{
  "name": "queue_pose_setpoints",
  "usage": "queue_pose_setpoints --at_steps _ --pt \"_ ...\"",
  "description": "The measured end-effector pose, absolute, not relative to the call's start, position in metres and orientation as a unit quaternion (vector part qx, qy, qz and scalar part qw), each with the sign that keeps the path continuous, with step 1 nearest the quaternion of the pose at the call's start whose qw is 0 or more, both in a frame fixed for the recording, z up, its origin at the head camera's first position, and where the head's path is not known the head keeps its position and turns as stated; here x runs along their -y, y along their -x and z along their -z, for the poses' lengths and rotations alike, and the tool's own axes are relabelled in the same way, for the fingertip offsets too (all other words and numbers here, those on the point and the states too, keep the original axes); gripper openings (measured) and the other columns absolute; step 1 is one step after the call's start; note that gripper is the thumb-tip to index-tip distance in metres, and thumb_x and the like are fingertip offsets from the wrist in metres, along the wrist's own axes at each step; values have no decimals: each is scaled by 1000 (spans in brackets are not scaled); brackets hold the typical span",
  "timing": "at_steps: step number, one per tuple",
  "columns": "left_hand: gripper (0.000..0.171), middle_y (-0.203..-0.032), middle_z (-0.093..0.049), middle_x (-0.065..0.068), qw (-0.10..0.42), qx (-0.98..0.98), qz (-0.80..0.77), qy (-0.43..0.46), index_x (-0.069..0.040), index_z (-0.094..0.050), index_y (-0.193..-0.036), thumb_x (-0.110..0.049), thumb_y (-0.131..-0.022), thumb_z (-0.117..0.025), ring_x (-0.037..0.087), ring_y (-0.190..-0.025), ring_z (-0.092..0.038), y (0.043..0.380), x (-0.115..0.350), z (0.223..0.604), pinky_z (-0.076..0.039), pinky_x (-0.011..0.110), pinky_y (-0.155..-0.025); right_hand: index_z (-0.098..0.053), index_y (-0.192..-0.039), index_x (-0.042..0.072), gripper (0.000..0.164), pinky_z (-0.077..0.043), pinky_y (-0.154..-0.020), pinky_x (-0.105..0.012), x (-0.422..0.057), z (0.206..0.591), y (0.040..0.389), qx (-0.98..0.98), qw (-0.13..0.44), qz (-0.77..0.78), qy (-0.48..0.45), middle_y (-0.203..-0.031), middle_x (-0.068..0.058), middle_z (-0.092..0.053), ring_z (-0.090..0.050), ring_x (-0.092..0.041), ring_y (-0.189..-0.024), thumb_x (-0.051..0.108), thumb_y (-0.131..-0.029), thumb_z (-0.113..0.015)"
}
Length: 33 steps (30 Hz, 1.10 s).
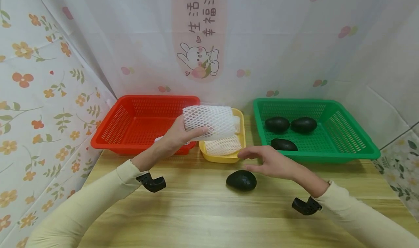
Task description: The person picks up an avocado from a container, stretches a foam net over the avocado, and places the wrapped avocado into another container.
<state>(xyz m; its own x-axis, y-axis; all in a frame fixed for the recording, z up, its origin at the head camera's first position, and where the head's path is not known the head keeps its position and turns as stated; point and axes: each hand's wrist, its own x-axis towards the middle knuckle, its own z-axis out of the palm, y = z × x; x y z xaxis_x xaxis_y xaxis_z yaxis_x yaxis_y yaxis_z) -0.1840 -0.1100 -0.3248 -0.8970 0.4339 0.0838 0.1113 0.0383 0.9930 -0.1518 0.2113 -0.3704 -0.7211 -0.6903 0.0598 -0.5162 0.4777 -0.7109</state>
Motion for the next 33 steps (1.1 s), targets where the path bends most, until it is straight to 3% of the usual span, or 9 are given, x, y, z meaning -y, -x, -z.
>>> queue_pose_setpoints --at_steps 4,11,22,33 --pt "54 -128 -62 13 120 -716 -660 -192 -6 -46 -141 -13 -94 -72 32 -111 -62 184 110 326 -53 39 -93 -62 -133 9 52 -51 -96 -47 -209 376 150 -863 159 296 377 -128 -1 -63 -60 -26 -114 36 -91 -78" --pt "52 -127 -62 13 129 -717 -658 -189 -6 -47 -139 -13 -94 -72 32 -110 -62 185 108 328 -53 38 -93 -58 -135 -1 66 -50 -95 -47 -205 387 150 -861 194 241 404 -131 -11 -62 -59 -32 -115 33 -85 -84" --pt "51 -126 -64 11 133 -731 -645 -178 -6 -50 -138 -16 -94 -73 30 -109 -64 185 107 327 -55 37 -91 -62 -132 4 61 -49 -91 -38 -202 394 152 -859 200 209 423 -128 -1 -64 -58 -16 -109 34 -84 -86" --pt "47 -125 -65 13 147 -719 -654 -185 -3 -51 -136 -12 -95 -71 31 -108 -65 186 107 329 -55 39 -90 -62 -133 3 60 -50 -87 -35 -202 398 152 -857 200 218 423 -127 -1 -64 -58 -13 -105 33 -85 -84"
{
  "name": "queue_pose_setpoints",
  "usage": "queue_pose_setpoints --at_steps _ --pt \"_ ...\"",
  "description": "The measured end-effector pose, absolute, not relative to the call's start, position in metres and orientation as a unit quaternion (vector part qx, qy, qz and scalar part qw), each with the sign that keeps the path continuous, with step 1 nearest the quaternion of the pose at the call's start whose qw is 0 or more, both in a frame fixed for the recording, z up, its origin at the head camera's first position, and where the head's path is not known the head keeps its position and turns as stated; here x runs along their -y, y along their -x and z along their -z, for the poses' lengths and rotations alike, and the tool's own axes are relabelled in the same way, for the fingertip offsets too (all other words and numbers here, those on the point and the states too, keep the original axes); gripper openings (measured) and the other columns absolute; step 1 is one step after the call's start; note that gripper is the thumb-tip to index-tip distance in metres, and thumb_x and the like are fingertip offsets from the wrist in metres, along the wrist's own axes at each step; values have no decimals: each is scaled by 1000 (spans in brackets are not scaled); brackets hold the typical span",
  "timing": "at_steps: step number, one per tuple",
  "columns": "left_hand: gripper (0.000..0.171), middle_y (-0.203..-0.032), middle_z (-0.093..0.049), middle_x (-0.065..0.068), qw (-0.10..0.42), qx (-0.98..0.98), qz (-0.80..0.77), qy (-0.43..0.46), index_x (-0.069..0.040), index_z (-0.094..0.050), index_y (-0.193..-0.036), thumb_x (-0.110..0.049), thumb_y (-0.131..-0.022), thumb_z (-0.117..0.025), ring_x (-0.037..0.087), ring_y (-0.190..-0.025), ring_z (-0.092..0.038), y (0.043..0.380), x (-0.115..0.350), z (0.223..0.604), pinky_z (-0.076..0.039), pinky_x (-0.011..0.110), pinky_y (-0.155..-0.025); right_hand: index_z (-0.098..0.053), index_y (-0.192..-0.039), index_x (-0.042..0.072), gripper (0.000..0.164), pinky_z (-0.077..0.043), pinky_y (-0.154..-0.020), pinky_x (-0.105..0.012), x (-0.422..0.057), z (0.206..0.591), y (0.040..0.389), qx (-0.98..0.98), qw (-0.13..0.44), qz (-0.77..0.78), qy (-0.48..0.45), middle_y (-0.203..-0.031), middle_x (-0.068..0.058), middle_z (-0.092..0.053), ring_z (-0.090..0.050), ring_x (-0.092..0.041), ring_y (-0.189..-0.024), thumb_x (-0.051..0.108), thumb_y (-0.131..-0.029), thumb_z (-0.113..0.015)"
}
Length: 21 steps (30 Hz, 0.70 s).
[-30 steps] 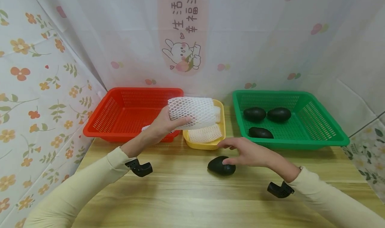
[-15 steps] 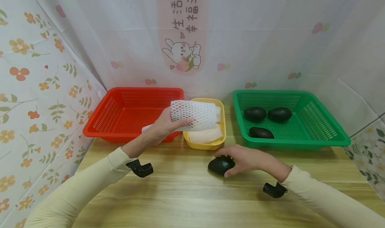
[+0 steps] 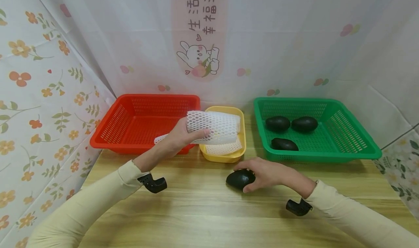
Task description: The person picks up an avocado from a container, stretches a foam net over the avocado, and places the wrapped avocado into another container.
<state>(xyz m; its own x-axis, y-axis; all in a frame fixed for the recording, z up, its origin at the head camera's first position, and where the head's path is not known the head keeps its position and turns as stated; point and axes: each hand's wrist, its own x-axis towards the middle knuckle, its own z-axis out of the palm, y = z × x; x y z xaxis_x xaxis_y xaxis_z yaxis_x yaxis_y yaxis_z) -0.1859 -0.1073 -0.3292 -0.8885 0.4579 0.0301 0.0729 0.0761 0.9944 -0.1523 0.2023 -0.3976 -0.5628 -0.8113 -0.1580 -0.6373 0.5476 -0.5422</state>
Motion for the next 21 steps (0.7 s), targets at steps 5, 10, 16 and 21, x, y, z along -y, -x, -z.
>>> queue_pose_setpoints --at_steps 5,10,16,21 --pt "49 -126 -65 11 144 -720 -652 -190 -5 -51 -138 -15 -95 -72 30 -109 -64 185 109 331 -55 38 -91 -62 -133 3 62 -51 -89 -36 -202 397 152 -858 206 220 415 -128 -1 -64 -58 -13 -107 34 -85 -85" --pt "49 -125 -65 12 142 -718 -654 -191 -5 -50 -138 -15 -95 -72 31 -108 -63 184 110 332 -55 39 -91 -61 -133 5 65 -50 -91 -36 -201 396 151 -862 206 213 412 -127 0 -63 -57 -14 -108 31 -81 -88" --pt "50 -125 -64 13 140 -714 -660 -187 -4 -49 -138 -14 -95 -72 31 -109 -63 183 112 333 -55 39 -91 -61 -132 6 61 -50 -87 -36 -201 394 150 -866 197 201 413 -124 1 -64 -58 -13 -102 27 -81 -86" --pt "50 -126 -63 13 143 -710 -664 -187 -5 -48 -139 -14 -96 -71 32 -109 -62 183 114 333 -55 39 -91 -62 -130 10 56 -51 -80 -32 -204 392 152 -867 187 208 411 -115 5 -65 -58 -10 -93 27 -82 -85"
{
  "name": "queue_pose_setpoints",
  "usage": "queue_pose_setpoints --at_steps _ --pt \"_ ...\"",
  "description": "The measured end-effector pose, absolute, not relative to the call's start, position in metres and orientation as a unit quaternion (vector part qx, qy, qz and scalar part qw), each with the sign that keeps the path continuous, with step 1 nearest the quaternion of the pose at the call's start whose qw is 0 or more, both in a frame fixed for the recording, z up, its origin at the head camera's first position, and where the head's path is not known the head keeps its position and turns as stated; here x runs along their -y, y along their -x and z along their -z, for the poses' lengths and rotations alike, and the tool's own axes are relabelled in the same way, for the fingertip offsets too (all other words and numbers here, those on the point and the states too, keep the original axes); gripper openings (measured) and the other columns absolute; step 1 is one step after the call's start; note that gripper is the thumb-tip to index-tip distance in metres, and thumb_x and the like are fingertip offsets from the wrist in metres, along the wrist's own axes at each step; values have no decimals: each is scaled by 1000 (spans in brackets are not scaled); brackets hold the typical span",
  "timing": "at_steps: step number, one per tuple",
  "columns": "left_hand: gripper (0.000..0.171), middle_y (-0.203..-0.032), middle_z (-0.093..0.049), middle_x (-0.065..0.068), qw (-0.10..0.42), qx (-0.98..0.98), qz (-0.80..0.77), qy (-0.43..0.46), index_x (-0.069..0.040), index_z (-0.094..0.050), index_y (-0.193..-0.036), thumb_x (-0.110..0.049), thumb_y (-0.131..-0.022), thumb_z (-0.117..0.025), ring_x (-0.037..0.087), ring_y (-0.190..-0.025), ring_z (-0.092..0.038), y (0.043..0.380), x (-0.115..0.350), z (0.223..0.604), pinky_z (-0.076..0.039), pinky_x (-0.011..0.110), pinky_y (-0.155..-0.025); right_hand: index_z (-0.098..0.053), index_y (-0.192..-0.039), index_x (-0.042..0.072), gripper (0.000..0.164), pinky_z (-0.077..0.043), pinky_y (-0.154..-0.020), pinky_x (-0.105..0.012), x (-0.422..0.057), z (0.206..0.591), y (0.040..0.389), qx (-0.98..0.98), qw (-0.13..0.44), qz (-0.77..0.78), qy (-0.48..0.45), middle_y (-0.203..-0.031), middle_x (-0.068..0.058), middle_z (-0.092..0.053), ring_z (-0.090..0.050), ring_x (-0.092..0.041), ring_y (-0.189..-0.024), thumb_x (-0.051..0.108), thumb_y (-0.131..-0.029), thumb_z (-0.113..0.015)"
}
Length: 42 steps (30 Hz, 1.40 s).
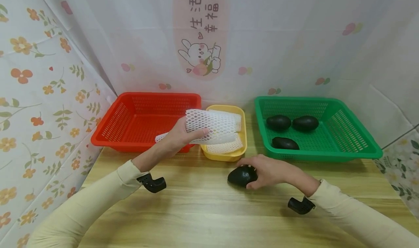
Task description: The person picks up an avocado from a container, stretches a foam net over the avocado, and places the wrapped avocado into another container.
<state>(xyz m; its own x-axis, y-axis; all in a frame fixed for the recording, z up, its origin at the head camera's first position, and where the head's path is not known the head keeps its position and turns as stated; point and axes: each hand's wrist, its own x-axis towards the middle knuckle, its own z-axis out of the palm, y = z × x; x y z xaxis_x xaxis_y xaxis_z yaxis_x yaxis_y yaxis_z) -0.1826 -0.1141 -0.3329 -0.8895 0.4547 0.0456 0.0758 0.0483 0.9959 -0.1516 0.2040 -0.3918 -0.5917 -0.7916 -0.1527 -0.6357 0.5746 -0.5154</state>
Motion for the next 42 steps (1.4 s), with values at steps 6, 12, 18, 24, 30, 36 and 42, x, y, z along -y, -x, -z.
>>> queue_pose_setpoints --at_steps 6,12,18,24,30,36,42 --pt "49 -126 -64 13 141 -714 -660 -189 -5 -48 -139 -13 -96 -71 32 -109 -63 183 115 333 -55 39 -91 -62 -131 12 55 -49 -70 -28 -210 382 154 -866 177 229 407 -107 9 -65 -56 -13 -80 29 -84 -84" --pt "49 -127 -64 13 142 -715 -658 -188 -5 -48 -139 -13 -96 -71 32 -109 -63 183 115 333 -55 40 -91 -61 -133 12 55 -52 -65 -28 -216 366 155 -867 162 251 399 -107 7 -65 -58 -12 -79 28 -85 -83" --pt "49 -126 -63 14 147 -709 -664 -188 -5 -48 -139 -13 -96 -70 33 -109 -63 184 116 333 -55 41 -91 -59 -136 11 57 -58 -75 -35 -223 346 157 -873 144 272 378 -117 0 -65 -62 -15 -93 27 -87 -83" --pt "50 -127 -63 14 150 -707 -664 -191 -6 -47 -139 -13 -96 -70 33 -109 -62 183 116 335 -55 40 -91 -59 -137 13 58 -58 -80 -34 -233 333 164 -875 138 308 347 -119 0 -63 -64 -17 -96 29 -87 -83" --pt "50 -127 -63 14 157 -697 -673 -194 -6 -47 -140 -10 -96 -70 32 -109 -63 184 116 337 -54 41 -91 -58 -139 11 58 -57 -85 -36 -242 326 172 -858 114 359 349 -122 -5 -61 -66 -20 -99 22 -88 -83" --pt "52 -127 -63 13 158 -700 -665 -208 -6 -47 -139 -11 -95 -72 31 -110 -63 184 116 339 -54 40 -93 -54 -145 9 59 -55 -89 -35 -246 326 179 -840 104 407 343 -130 -9 -61 -65 -23 -109 13 -91 -78" --pt "56 -129 -62 10 160 -713 -651 -204 -9 -45 -142 -16 -94 -74 31 -112 -60 183 116 338 -53 39 -94 -53 -147 12 60 -54 -91 -36 -245 324 184 -817 108 462 328 -134 -9 -60 -64 -26 -113 7 -92 -76"
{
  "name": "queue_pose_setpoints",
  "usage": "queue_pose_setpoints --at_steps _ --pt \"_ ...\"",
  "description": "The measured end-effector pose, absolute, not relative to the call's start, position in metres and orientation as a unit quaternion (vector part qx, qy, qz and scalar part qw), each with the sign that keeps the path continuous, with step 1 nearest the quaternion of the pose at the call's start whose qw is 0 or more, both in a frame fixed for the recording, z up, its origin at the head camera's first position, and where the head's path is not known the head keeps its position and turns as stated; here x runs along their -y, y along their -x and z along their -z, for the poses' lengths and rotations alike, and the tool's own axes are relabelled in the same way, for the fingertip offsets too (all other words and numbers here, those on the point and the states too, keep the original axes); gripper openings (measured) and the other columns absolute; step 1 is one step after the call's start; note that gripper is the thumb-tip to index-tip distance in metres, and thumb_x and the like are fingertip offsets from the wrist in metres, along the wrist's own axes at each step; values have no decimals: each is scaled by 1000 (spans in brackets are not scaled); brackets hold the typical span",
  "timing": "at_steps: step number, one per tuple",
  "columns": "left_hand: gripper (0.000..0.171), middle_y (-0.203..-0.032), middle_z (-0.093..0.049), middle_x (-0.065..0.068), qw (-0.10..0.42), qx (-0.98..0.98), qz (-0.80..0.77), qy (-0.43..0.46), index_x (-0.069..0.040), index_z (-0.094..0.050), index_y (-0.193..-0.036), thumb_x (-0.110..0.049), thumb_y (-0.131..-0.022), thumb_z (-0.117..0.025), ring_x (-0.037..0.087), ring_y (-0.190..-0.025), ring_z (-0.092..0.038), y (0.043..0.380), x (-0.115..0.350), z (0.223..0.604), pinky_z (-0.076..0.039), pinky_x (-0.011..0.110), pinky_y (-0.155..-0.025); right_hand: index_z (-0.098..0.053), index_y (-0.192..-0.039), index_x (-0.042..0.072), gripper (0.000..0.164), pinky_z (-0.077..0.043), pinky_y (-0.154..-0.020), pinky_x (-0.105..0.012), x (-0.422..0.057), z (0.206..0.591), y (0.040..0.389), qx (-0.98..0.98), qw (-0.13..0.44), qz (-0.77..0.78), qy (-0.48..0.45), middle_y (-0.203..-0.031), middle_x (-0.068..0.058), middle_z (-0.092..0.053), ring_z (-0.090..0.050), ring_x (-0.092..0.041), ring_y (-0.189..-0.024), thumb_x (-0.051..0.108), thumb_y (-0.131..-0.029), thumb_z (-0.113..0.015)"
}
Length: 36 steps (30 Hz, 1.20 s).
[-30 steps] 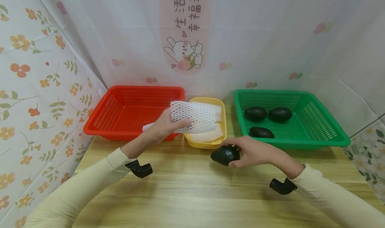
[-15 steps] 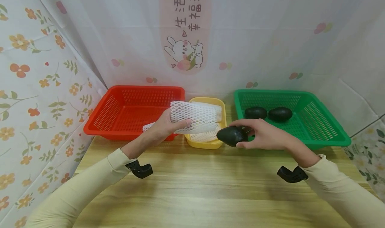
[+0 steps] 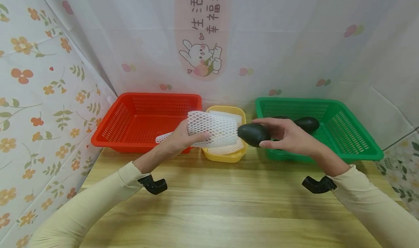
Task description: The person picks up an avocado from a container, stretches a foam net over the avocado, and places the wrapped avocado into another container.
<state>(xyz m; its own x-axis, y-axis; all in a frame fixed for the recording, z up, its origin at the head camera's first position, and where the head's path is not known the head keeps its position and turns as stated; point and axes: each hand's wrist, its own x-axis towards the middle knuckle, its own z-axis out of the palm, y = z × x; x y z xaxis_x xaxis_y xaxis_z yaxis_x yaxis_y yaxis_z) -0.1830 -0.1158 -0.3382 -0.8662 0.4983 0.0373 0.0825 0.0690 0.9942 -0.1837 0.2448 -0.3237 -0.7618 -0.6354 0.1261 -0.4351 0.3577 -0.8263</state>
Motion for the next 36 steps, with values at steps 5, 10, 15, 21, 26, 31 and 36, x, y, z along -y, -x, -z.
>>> queue_pose_setpoints --at_steps 5,10,15,21,26,31,36 --pt "57 -129 -62 10 158 -716 -648 -206 -9 -45 -142 -16 -94 -74 30 -113 -59 183 114 338 -52 39 -96 -51 -149 12 60 -56 -89 -38 -243 324 184 -795 127 496 325 -136 -12 -59 -64 -29 -113 4 -94 -73" --pt "56 -129 -62 9 156 -713 -650 -212 -9 -45 -142 -16 -94 -73 28 -114 -59 183 111 338 -51 38 -97 -48 -151 8 61 -56 -88 -40 -236 325 184 -773 152 525 322 -139 -14 -57 -64 -33 -113 2 -95 -71" --pt "57 -130 -61 11 152 -703 -658 -224 -8 -44 -143 -13 -94 -73 29 -115 -59 183 109 338 -51 39 -98 -50 -149 10 59 -55 -89 -39 -229 328 182 -773 159 525 318 -139 -12 -57 -64 -32 -112 5 -95 -71" --pt "57 -129 -61 9 151 -704 -652 -237 -11 -44 -142 -15 -93 -73 28 -115 -58 184 108 339 -51 39 -98 -50 -147 9 55 -55 -89 -38 -221 332 180 -770 158 533 313 -137 -11 -59 -63 -32 -114 6 -96 -70" --pt "56 -130 -61 7 149 -707 -646 -247 -12 -45 -142 -16 -94 -73 27 -117 -58 184 107 339 -50 38 -99 -48 -148 7 54 -54 -91 -38 -216 334 180 -762 158 548 307 -138 -14 -58 -61 -33 -116 6 -97 -69" --pt "60 -131 -60 8 150 -711 -644 -241 -11 -43 -143 -14 -93 -74 27 -118 -58 183 106 339 -50 38 -99 -45 -150 4 57 -53 -93 -37 -212 337 178 -758 161 558 296 -140 -18 -54 -58 -32 -120 7 -98 -68" --pt "63 -131 -58 8 152 -716 -638 -238 -11 -40 -144 -16 -92 -75 26 -118 -56 182 107 339 -49 38 -99 -44 -151 2 58 -53 -93 -34 -208 338 176 -776 149 551 268 -140 -18 -55 -59 -30 -120 11 -99 -68"
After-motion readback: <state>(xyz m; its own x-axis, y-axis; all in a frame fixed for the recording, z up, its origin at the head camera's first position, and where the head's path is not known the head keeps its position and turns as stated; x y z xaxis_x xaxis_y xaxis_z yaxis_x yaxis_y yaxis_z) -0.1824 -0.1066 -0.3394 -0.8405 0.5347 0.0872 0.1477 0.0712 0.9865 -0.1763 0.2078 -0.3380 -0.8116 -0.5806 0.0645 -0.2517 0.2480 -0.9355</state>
